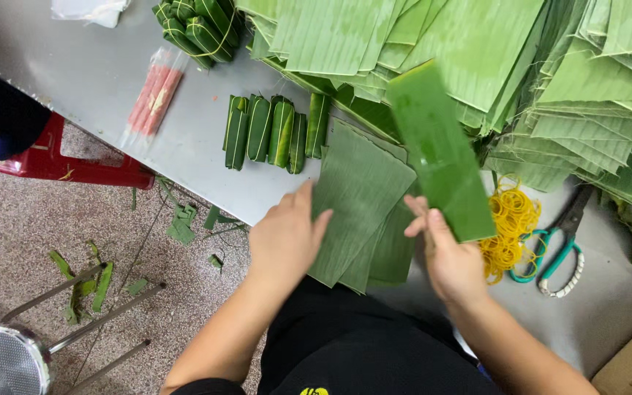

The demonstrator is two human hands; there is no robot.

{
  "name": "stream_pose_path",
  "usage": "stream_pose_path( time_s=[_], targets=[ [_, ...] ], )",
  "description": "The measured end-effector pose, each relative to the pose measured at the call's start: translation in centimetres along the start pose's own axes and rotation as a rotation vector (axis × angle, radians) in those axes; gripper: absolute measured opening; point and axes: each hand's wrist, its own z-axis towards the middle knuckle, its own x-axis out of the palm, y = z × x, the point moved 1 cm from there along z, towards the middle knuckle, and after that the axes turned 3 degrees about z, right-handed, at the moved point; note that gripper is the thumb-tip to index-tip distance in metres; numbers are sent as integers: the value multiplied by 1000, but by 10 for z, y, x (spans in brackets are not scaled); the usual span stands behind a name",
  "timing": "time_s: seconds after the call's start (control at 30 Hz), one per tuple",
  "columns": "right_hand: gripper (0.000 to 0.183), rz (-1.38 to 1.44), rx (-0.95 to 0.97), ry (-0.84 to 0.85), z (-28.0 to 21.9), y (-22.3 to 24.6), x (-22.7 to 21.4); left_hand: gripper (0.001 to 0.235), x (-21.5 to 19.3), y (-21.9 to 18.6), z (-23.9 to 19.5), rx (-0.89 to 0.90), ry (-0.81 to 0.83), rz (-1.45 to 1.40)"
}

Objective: The person wraps small pink cylindrical items in banana leaves, folds the leaves tightly, and secures each bundle with a yellow rubber band. The wrapped items are placed in a row on the table.

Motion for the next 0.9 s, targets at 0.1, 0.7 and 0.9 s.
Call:
stream_pose_path(
  time_s=[0.1,0.7,0.9],
  targets=[
    [24,22,-109,108,0,-12,9,29,8,17,0,-121,211,28],
    [27,-309,466,894,-15,17,76,64,-20,16,-18,155,140,-1309],
    [13,298,483,431,13,25,69,56,-16,54,-7,-376,-341,-1782]
  ],
)
